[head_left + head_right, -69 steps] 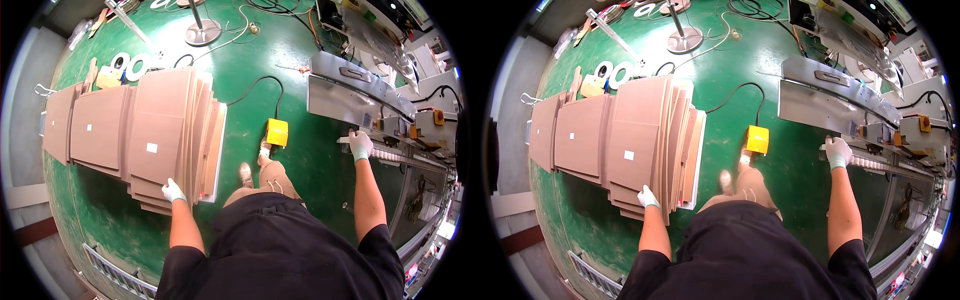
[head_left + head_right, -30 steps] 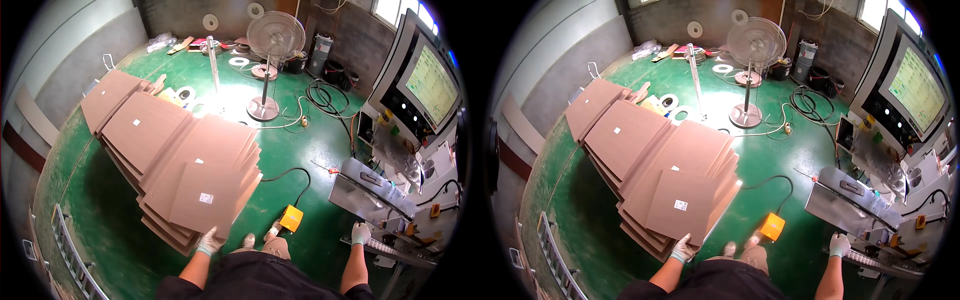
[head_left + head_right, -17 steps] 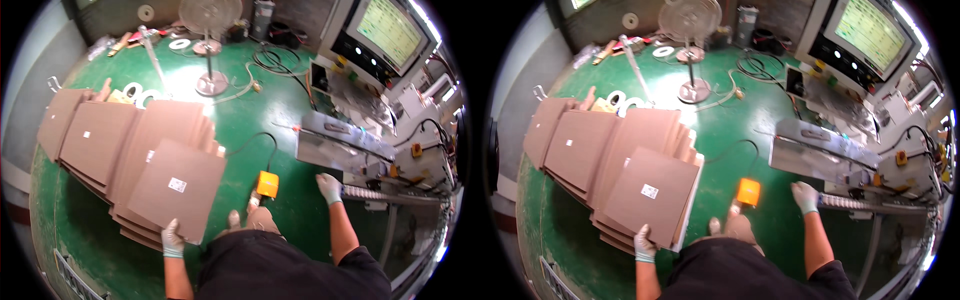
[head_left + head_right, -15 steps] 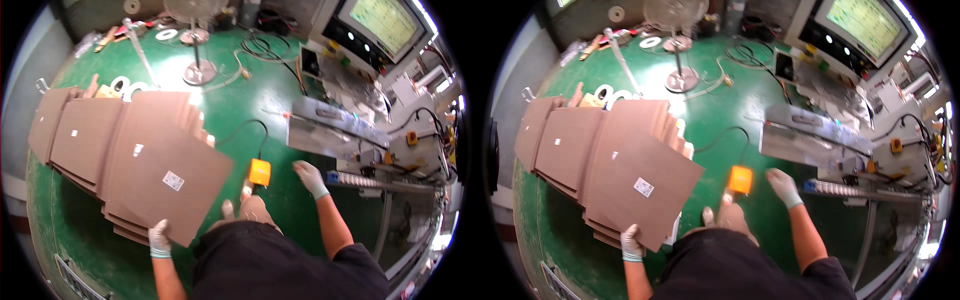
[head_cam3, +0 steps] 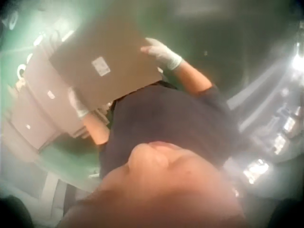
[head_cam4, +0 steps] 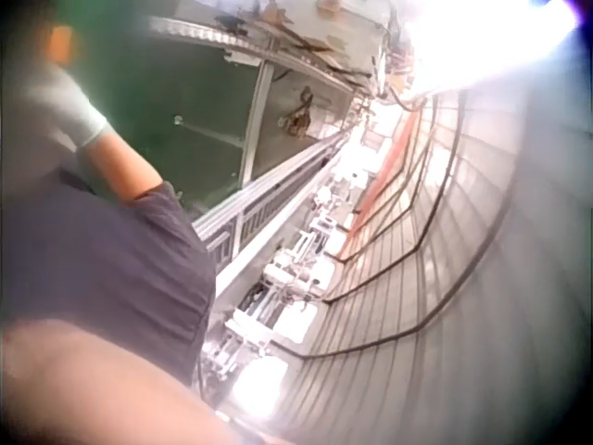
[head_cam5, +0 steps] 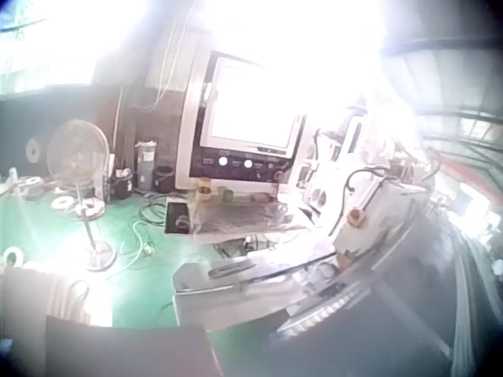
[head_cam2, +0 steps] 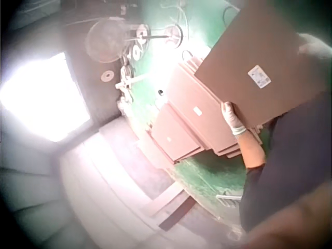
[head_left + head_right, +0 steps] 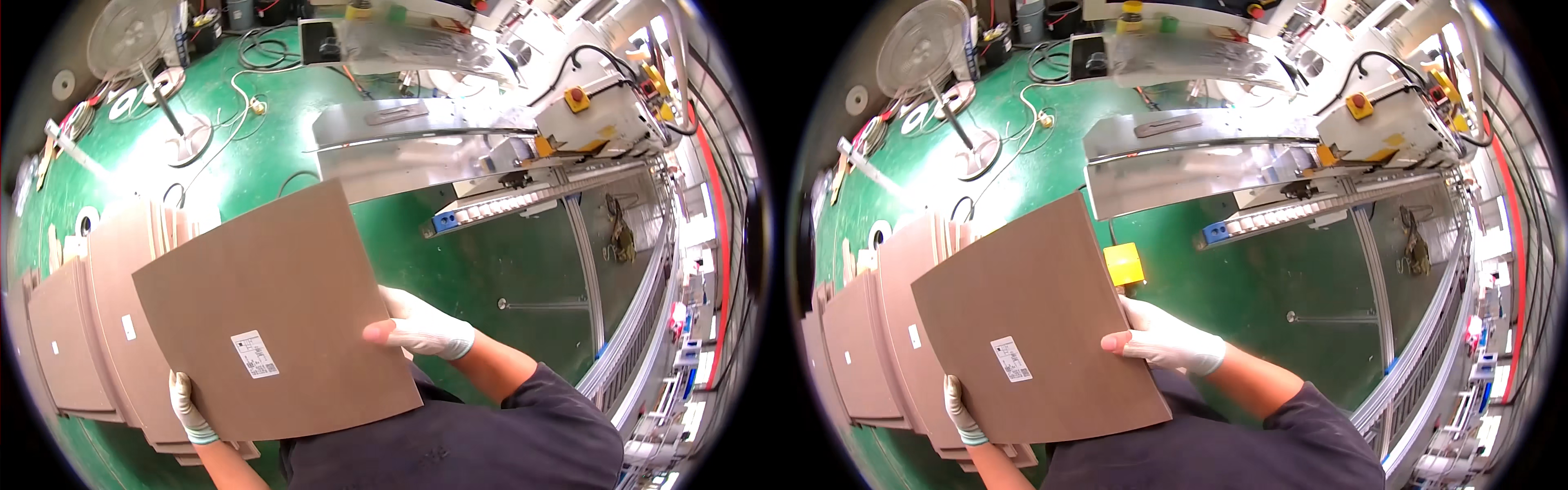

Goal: The person picks up individual rectangular wooden boards from a stack and feeds them one at a time into an edge-banding or processing machine.

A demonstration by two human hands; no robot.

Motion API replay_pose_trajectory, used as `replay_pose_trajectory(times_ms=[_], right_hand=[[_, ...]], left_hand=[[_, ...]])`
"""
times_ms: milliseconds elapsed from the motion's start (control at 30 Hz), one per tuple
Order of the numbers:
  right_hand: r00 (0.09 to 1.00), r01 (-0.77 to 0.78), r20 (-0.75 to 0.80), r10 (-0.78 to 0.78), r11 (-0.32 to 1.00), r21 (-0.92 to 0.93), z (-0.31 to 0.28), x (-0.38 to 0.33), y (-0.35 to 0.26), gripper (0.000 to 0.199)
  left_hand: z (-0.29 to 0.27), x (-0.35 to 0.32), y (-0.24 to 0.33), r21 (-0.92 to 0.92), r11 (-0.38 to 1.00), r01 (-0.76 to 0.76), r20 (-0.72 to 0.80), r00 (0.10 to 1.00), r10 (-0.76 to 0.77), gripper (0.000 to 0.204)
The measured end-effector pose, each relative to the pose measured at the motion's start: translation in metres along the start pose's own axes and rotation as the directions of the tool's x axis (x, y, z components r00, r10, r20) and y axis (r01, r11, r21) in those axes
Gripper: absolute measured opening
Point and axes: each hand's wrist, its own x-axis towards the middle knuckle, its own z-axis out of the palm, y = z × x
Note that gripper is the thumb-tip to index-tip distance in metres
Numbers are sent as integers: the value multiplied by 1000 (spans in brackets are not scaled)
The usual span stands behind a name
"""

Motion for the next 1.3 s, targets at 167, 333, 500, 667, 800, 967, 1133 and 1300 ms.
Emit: replay_pose_trajectory(times_ms=[167, 333, 500, 667, 800, 967, 1133, 1300], right_hand=[[991, 7, -134, 22, 977, 215, -39, -14, 63, 85], [846, 142, -529, 65, 929, 342, -87, -34, 164, 69], [564, 484, -821, -84, 840, 247, -138, -70, 198, 65], [288, 704, -956, -53, 689, 173, -174, -81, 200, 60], [109, 790, -993, 51, 602, 118, -199, -67, 198, 53], [-31, 827, -985, 170, 558, 70, -213, -35, 171, 47], [84, 830, -981, 172, 533, 165, -250, -1, 153, 45], [-20, 745, -962, 274, 646, 168, -277, 2, 145, 45]], left_hand=[[52, 22, -1, 147, 989, -32, 101, 995, 18, 39], [118, 62, -18, 358, 932, -62, 267, 963, -39, 47], [165, 84, -61, 511, 860, 21, 591, 718, -369, 69], [149, 108, -107, 606, 775, 178, 530, 636, -561, 62], [99, 132, -168, 638, 707, 305, 317, 733, -602, 57], [-42, 148, -265, 959, 282, -6, 168, 817, -552, 46], [-132, 112, -299, 951, 229, 209, -30, 798, -602, 22], [-44, 100, -270, 576, 556, 599, -209, 766, -608, 25]])
